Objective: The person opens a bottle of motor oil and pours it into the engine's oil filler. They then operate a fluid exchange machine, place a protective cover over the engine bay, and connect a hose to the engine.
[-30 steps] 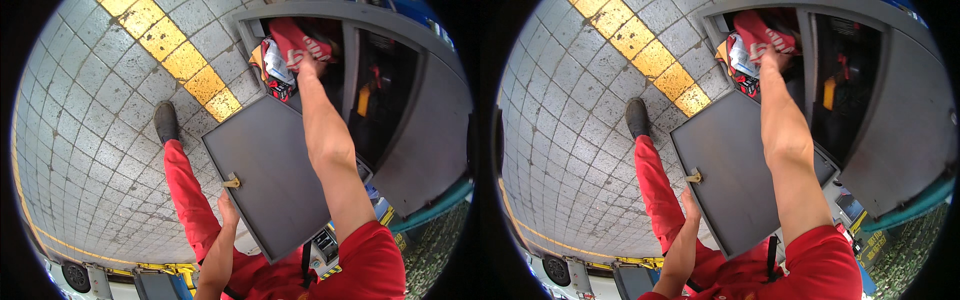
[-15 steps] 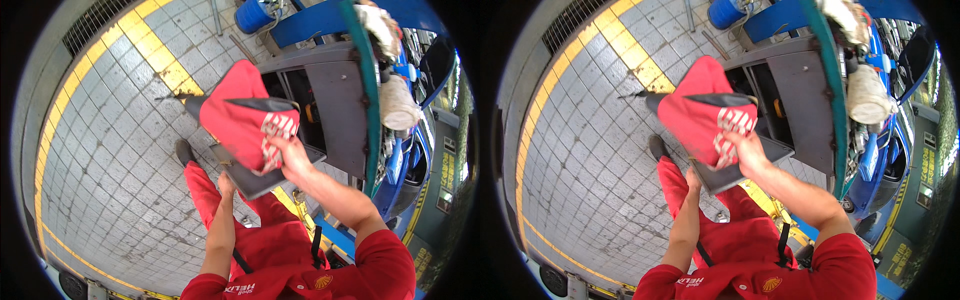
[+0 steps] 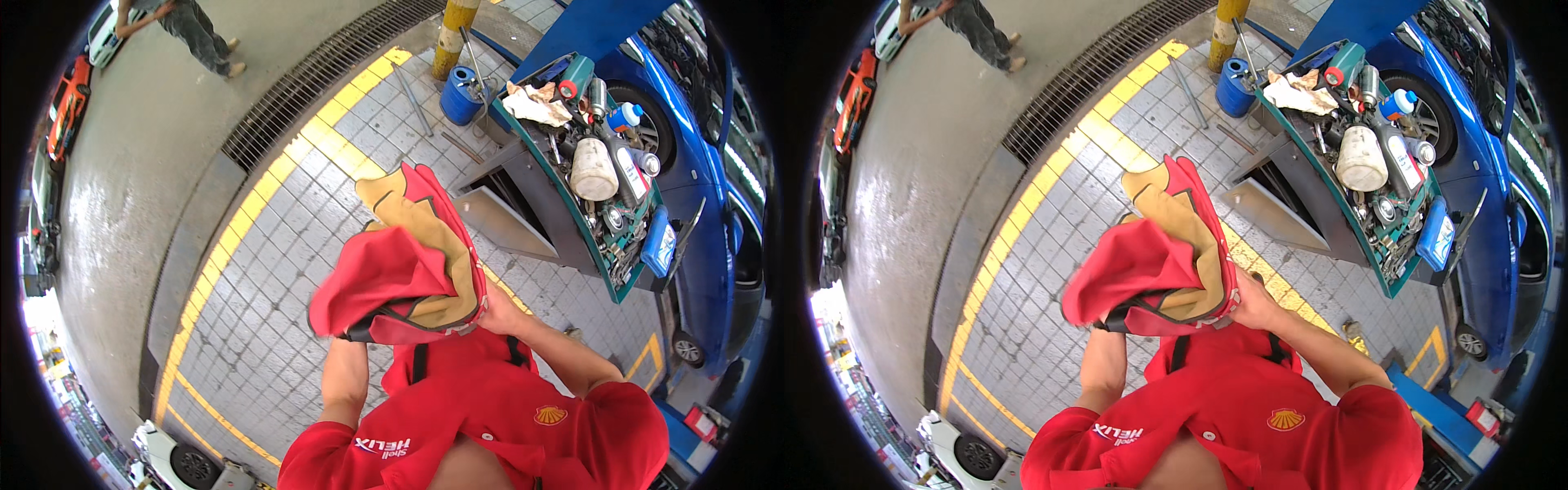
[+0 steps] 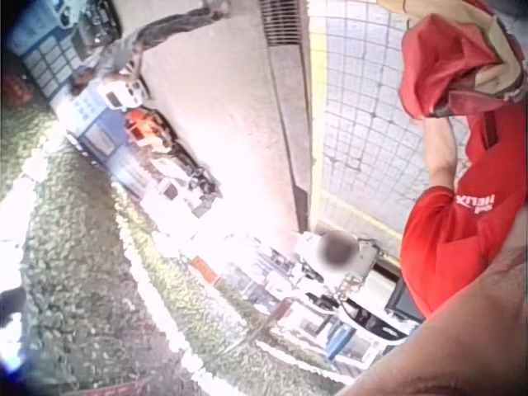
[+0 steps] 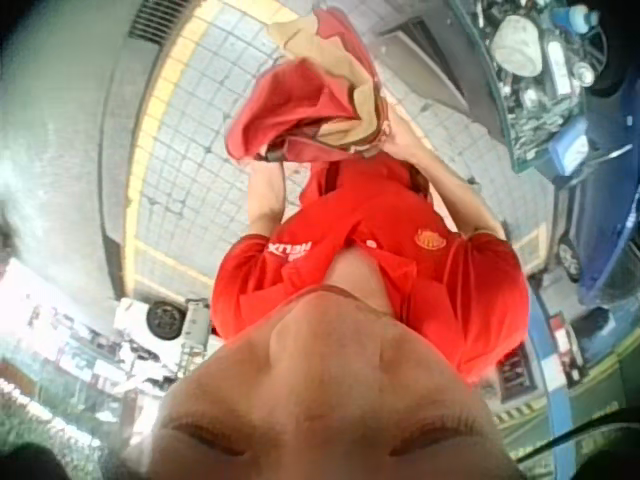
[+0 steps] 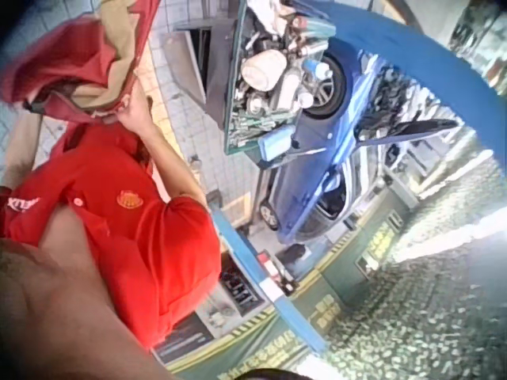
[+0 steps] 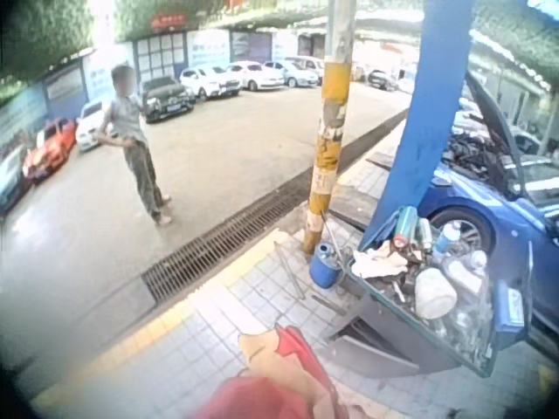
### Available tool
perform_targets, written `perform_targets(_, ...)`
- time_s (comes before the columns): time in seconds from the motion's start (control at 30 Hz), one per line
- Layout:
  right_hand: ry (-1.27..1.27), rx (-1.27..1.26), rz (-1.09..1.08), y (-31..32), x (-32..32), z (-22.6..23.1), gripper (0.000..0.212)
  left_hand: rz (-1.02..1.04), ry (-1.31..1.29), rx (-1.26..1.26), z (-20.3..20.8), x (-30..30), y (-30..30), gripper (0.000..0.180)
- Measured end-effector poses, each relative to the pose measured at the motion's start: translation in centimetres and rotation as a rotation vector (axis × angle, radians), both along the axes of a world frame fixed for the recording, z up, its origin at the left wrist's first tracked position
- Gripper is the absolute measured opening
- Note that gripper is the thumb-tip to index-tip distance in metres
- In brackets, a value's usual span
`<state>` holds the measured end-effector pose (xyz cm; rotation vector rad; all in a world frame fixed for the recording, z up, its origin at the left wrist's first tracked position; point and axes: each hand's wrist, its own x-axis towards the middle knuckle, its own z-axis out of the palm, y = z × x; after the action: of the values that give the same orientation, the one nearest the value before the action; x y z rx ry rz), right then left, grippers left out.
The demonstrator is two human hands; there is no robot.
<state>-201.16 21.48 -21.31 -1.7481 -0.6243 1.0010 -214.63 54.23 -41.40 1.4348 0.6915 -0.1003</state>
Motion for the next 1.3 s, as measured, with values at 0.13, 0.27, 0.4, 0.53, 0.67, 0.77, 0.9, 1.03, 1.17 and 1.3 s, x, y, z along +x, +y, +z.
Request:
perform_targets(0.13,-0.225,0.072,0.160,2.3,2.6,3.2,0.112,-0.107,-0.047,-0.033,8.0,3.0,4.9,0.033)
perform_targets(0.27,0.093,0.089,0.450,3.2,7.4,4.5,0.121,-0.172,-0.069,-0.034,13.0,5.3,8.1,0.033)
perform_targets(0.4,0.346,-0.014,0.218,4.2,11.4,-0.9,0.077,-0.264,-0.099,-0.020,15.8,11.0,10.2,0.034)
perform_targets(0.53,0.413,0.243,-0.134,10.0,15.3,2.0,0.051,-0.307,-0.160,0.066,18.2,19.5,13.1,0.035)
perform_targets(0.67,0.494,0.534,-0.408,17.0,21.7,1.8,0.058,-0.327,-0.244,0.183,22.7,31.4,17.3,0.036)
perform_targets(0.77,0.470,0.478,-0.495,21.7,28.3,-0.1,0.080,-0.290,-0.273,0.249,25.2,38.2,20.7,0.037)
perform_targets(0.9,0.327,0.473,-0.673,27.8,39.1,2.6,0.103,-0.225,-0.253,0.287,25.7,44.3,24.3,0.038)
perform_targets(1.03,-0.162,0.405,-0.550,32.1,47.9,4.9,0.109,-0.184,-0.247,0.268,23.6,51.1,26.6,0.039)
perform_targets(1.17,-0.551,0.214,-0.345,37.9,54.9,6.0,0.092,-0.165,-0.249,0.234,21.0,58.0,29.7,0.040)
perform_targets(1.3,-0.483,0.238,-0.551,45.6,64.6,0.9,0.055,-0.182,-0.260,0.215,18.6,66.1,35.3,0.041)
